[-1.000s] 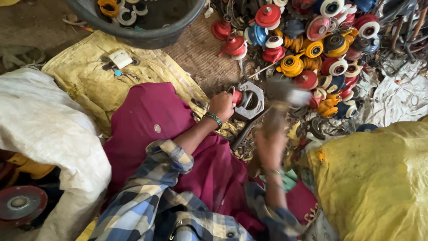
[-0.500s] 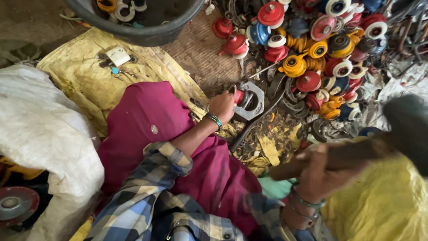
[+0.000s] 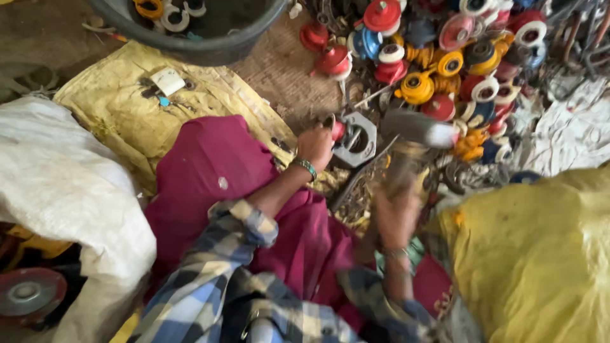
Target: The person sits on the floor and uses a hammer to strike a red mechanical part held in a metal jig. They repeatedly adjust the part and strike it, then place the finished part into a white sack.
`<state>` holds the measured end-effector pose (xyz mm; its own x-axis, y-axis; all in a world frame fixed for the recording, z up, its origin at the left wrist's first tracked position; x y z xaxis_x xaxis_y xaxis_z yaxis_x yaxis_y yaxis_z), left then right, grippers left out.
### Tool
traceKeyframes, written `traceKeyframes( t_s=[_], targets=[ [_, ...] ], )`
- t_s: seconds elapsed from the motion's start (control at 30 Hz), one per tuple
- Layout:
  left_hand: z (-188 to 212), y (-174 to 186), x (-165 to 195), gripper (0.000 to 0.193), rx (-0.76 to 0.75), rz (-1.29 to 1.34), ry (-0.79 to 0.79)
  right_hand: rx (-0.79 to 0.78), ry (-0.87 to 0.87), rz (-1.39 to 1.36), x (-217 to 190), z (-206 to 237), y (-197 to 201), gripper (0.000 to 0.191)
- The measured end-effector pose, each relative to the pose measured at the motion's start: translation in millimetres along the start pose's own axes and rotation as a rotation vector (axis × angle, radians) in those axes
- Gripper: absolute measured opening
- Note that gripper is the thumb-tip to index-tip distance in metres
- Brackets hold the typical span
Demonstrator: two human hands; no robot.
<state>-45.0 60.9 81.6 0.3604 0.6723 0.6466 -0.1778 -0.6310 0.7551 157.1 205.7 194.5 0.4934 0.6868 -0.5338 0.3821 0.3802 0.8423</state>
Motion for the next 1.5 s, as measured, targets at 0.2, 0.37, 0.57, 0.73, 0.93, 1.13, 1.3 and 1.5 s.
traceKeyframes(
  t_s=[0.2,0.37,0.57,0.73,0.93,1.13,1.3,1.5],
  targets=[
    [2.4,5.6,-0.8,0.004,0.025,0.013,0.002,0.577,0.333,-0.702,-58.4,-6.3,144.8,0.071],
    [2.3,4.5,1.5,0.009,0.068,-0.004,-0.031,0.593,0.339,-0.020,-42.4,-15.8,96.8,0.074],
    [3.9,14.0,-1.8,0.022,0.085,0.134,0.023,-0.054,0.315,-0.105,29.9,-26.5,-106.6,0.053],
    [1.9,3.7,0.3,0.023,-0.094,0.106,0.026,0.051,0.079,-0.107,41.4,-14.4,-48.4,0.041],
    [5.4,1.3,-3.0,0.015,-0.011,-0.051,-0.009,0.189,0.069,-0.411,-22.8,2.4,29.5,0.050],
    [2.2,5.2,-6.9,0.017,0.007,-0.059,0.004,0.230,0.310,-0.148,-22.7,-7.1,-13.8,0.056],
    [-7.9,-11.7,-32.4,0.026,-0.351,0.024,0.178,-0.176,0.265,-0.084,8.7,-32.9,-113.2,0.050],
    [-12.6,-3.1,-27.7,0.031,-0.246,0.313,0.129,-0.063,0.092,-0.091,27.8,-19.1,-89.6,0.047]
  ],
)
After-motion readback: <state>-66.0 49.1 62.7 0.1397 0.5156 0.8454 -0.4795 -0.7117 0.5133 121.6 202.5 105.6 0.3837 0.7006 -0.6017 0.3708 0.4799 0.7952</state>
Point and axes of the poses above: each hand's wrist, its own z-axis away from the middle knuckle, its own y-axis out of the back of the hand, x = y × z, the point moved 9 cm from there along -z, towards the middle knuckle, and after that the axes turned 4 degrees about y, right-handed, at the moved point
